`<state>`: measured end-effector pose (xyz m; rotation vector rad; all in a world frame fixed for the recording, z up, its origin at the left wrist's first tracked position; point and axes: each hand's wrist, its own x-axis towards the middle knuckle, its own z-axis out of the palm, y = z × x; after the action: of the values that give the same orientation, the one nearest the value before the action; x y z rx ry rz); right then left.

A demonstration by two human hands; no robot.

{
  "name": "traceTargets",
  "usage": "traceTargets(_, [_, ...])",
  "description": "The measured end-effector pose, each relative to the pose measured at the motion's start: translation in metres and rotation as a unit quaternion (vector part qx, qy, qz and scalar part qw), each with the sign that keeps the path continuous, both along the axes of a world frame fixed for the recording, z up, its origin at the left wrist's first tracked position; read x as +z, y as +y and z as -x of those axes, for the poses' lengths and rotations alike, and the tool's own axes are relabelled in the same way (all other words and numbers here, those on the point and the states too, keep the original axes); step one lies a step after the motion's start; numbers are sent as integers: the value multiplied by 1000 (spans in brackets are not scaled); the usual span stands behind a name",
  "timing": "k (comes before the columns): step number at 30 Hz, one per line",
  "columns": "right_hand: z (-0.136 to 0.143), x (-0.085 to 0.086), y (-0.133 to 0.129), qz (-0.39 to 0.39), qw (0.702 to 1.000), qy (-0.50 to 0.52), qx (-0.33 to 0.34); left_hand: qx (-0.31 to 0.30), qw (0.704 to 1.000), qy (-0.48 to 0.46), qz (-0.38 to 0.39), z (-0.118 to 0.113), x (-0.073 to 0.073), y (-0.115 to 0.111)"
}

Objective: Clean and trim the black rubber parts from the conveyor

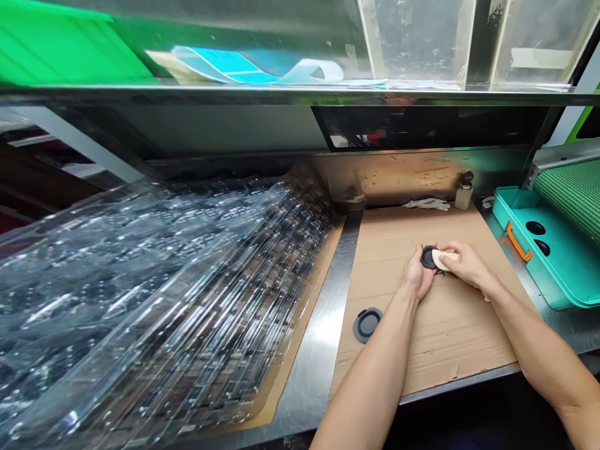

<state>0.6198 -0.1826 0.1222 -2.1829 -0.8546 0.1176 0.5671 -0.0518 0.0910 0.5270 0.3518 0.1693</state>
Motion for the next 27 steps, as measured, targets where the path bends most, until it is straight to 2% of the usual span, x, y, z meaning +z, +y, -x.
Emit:
traceTargets(3, [4,1,4,-3,998,-65,-2,7,1000,0,5,0,-1,-1])
traceTargets(5, [9,3,8,43,996,-84,-9,8,1000,-2,8,0,-2,-1])
traceTargets(8, [19,8,15,139,981,-107,-77,2,1000,7,2,0,-3,-1])
traceTargets(12, [28,17,22,217,965,-122,-83,-5,1000,12,10,-1,-3,-1])
traceTargets(16, [28,19,24,225,962,-133,-75,13,1000,22,8,-1,0,-3])
traceTargets(21, [29,10,26,222,961,-138,-87,6,1000,25,-2,0,0,-3])
traceTargets(24, [27,5,27,217,962,-151,-68,-4,1000,19,-1,0,-2,-2])
traceTargets(27, [13,6,18,205,962,-138,-118,5,1000,25,6,2,-1,0])
